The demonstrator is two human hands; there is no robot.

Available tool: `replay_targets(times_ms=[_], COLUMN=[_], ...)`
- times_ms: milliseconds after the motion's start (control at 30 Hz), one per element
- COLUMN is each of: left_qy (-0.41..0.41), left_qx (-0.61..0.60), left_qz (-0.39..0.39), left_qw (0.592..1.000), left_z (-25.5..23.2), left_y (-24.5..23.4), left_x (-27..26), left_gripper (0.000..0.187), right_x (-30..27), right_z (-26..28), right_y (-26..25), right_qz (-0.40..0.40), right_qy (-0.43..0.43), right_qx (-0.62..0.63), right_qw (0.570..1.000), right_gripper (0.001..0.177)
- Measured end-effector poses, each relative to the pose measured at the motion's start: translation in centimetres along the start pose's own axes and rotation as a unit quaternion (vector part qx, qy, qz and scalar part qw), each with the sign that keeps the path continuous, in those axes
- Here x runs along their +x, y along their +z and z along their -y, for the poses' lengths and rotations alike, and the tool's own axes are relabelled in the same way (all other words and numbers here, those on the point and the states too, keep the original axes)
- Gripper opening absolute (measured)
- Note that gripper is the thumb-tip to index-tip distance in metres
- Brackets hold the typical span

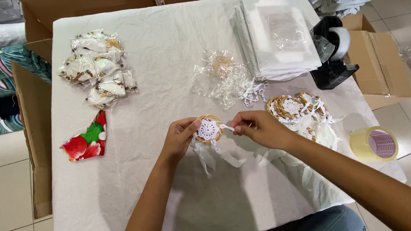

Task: Attaching labels to decorative ornaments and placing them into small plastic bags

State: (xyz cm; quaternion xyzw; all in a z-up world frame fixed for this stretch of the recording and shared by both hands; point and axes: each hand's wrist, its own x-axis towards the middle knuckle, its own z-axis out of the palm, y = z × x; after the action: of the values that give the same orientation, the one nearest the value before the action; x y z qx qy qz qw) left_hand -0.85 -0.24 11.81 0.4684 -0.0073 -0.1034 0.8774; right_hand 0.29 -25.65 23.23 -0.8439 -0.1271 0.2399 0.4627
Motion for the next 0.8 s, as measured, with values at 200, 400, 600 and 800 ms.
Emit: replay_targets(times_ms=[200, 400, 600, 800], left_qy=[-0.002, -0.008, 0.009, 0.013], left_qx=[0.106, 0.126, 0.139, 0.144], left_qz=[-0.001, 0.016, -0.011, -0.042], left_qw=[0.994, 0.992, 0.99, 0.989], left_z=[-3.8, -3.9, -3.6, -4.5], left_y=[2.9, 3.0, 2.2, 2.6], left_x=[-1.2, -1.0, -1.1, -1.1], left_gripper=[0.026, 0.027, 0.026, 0.028], right_x=[0.0, -0.6, -0.1, -0.5], right_z=[0.5, 2.8, 0.7, 0.7], right_y=[0.3, 0.4, 1.3, 1.6], right_qz=[0.007, -0.021, -0.015, -0.032], right_qy=[0.043, 0.015, 0.032, 0.054], right_qx=[-0.005, -0.013, 0.025, 0.089], right_qw=[0.999, 1.0, 0.999, 0.994], right_gripper=[0.027, 0.028, 0.014, 0.02])
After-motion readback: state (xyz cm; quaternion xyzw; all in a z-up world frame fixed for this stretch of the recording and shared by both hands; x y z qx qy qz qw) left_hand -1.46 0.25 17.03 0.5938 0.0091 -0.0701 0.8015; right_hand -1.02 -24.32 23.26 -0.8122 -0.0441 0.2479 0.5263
